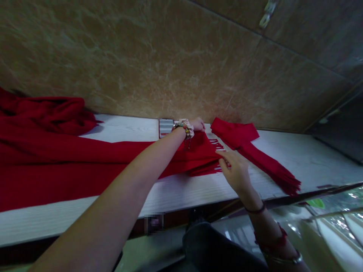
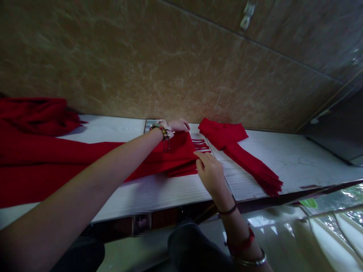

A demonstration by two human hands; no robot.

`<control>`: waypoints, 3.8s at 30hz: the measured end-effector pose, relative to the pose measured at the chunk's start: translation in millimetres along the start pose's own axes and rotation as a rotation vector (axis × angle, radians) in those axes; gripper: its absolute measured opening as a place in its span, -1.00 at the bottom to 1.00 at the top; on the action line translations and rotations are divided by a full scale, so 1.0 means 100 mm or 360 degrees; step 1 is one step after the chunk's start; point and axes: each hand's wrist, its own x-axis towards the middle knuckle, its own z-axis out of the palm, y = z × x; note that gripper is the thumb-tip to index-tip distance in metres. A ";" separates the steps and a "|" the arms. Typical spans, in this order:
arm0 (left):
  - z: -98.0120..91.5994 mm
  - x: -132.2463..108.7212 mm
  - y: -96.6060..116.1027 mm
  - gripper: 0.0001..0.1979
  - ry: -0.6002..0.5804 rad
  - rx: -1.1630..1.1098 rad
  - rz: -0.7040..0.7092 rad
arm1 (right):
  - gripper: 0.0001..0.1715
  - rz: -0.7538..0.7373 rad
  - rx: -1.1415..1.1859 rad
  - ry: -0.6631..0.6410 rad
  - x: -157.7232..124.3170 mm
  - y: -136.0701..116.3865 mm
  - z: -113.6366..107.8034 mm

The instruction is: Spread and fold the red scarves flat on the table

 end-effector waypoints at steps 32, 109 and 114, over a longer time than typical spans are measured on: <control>0.04 -2.11 -0.33 -0.67 -0.0257 0.1412 0.0606 | -0.67 -0.0800 -0.0337 -0.0409 -0.22 0.37 0.23; 0.08 -2.03 -0.45 -0.56 -0.0370 0.1037 0.0673 | -0.58 -0.0732 -0.0103 -0.0572 -0.22 0.29 0.17; 0.13 -2.04 -0.35 -0.58 -0.0281 0.1179 0.0716 | -0.57 -0.0668 0.0000 -0.0500 -0.24 0.28 0.17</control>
